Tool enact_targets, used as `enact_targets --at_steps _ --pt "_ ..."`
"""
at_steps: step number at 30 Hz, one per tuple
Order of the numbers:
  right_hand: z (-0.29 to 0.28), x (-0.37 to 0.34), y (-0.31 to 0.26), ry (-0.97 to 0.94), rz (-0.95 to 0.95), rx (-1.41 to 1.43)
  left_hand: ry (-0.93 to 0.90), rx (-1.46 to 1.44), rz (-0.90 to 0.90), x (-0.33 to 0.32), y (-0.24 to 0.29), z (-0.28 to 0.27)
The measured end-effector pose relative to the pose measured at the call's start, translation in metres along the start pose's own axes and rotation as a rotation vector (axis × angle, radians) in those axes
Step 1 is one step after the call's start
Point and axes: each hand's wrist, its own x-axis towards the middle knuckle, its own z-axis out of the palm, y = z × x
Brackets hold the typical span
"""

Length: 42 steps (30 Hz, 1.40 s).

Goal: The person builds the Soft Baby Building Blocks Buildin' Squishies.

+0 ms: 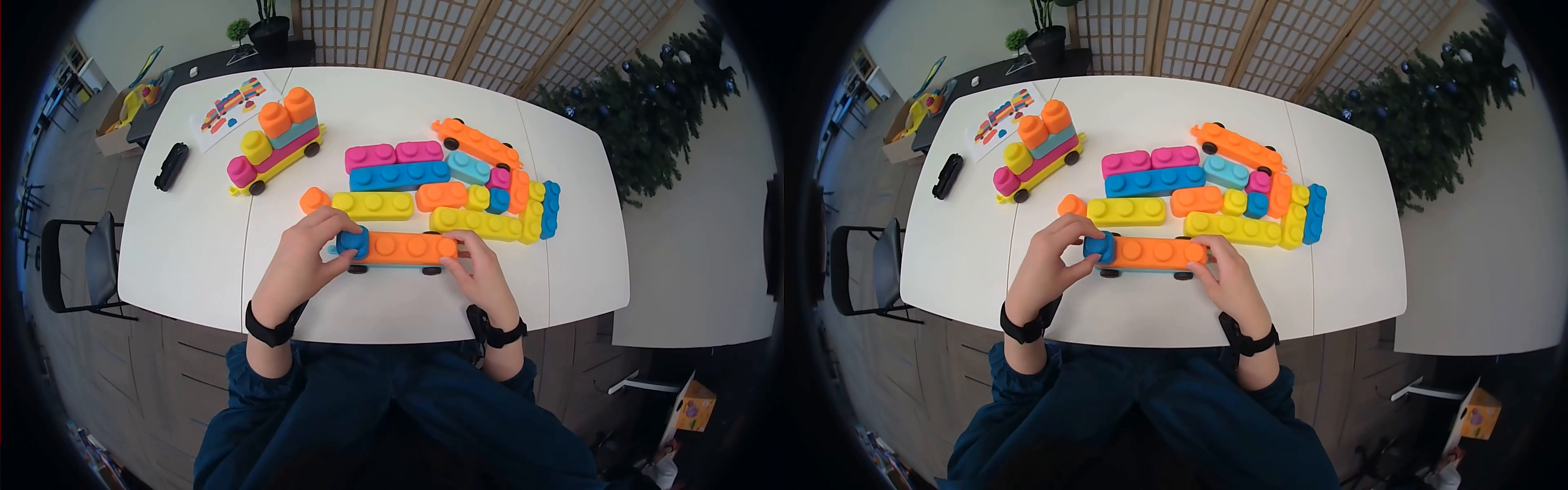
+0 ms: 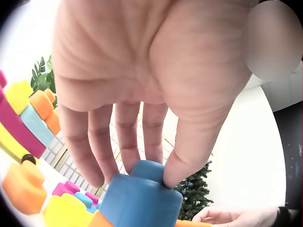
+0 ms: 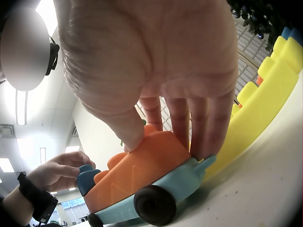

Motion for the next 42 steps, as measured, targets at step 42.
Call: enact_targets --at_steps 42 --pt "-0.028 0.052 -0.03 -0.072 -0.245 -0.279 0.068 0.021 0.053 -0.004 -0.006 0.007"
